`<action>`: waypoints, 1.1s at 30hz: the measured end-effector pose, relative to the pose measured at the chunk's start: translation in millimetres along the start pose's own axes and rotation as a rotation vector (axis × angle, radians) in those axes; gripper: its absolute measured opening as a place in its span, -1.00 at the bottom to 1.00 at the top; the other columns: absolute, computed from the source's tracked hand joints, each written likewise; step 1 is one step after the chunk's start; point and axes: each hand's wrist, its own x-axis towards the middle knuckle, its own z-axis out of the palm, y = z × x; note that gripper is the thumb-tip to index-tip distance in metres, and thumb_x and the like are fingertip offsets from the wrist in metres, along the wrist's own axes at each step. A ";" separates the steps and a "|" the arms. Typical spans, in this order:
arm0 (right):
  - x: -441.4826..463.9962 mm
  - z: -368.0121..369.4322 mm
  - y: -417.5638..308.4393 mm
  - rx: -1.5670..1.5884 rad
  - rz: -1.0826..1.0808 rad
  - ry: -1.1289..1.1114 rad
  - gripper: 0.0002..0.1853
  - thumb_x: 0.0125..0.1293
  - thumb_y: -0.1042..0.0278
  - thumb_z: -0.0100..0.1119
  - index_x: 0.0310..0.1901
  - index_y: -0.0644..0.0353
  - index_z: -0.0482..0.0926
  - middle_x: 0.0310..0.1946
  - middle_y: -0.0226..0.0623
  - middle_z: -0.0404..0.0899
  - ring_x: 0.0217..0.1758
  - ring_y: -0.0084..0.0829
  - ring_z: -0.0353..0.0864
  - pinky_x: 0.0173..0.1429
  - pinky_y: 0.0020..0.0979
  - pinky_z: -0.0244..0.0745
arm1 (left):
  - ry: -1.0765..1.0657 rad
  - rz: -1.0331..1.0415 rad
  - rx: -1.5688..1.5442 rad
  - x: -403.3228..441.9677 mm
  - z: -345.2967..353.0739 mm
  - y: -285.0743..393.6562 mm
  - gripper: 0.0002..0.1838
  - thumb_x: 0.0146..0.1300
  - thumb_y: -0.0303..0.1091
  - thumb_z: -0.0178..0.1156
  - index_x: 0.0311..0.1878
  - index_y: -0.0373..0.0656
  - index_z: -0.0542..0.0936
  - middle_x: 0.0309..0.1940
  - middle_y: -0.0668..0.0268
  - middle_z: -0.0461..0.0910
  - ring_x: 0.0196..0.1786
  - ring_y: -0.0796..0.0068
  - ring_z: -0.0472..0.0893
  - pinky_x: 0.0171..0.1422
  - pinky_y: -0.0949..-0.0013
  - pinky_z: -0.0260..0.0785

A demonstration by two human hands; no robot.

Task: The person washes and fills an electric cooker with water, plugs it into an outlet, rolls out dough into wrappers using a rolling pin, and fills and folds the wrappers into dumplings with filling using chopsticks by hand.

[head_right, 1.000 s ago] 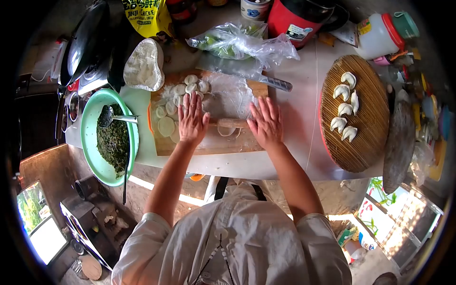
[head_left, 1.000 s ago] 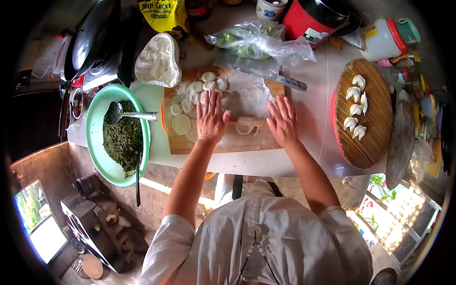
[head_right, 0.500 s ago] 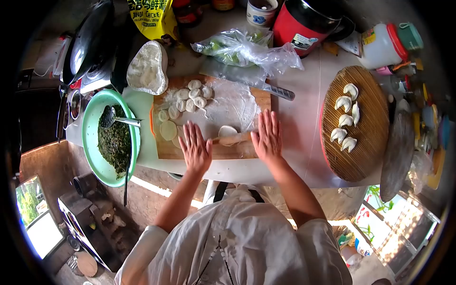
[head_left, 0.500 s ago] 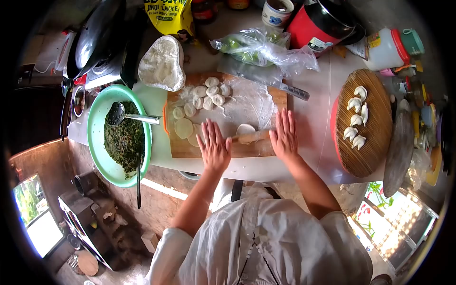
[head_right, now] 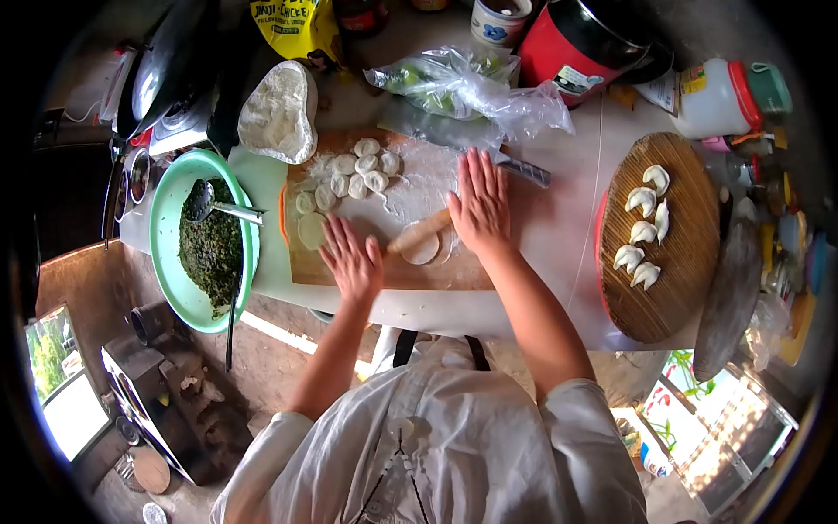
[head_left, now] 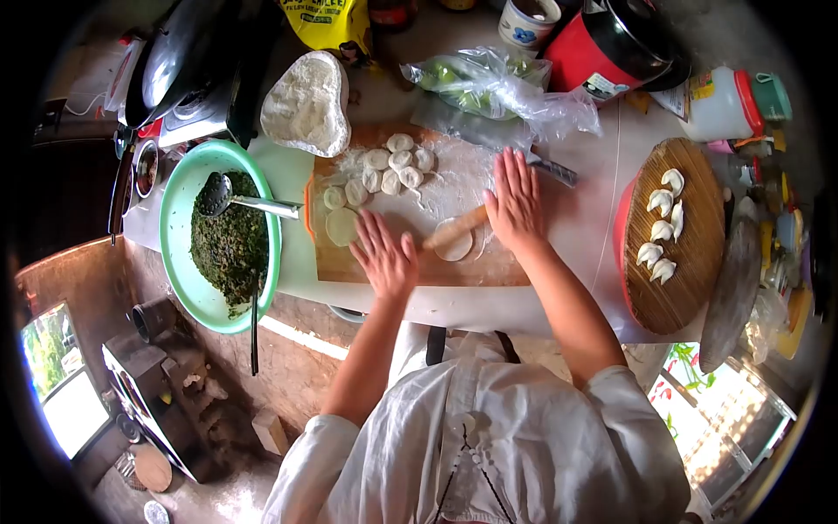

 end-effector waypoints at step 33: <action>-39.9 -2.6 2.7 0.068 -0.030 -0.029 -0.37 0.27 0.22 -0.08 0.30 0.35 0.07 0.35 -0.01 0.01 0.43 -0.08 -0.06 0.42 -0.15 -0.13 | 0.088 0.052 -0.011 19.9 -6.1 -12.7 -0.32 0.29 -0.03 -0.19 0.33 -0.36 0.06 0.39 -0.01 -0.09 0.44 0.02 -0.10 0.40 -0.10 -0.22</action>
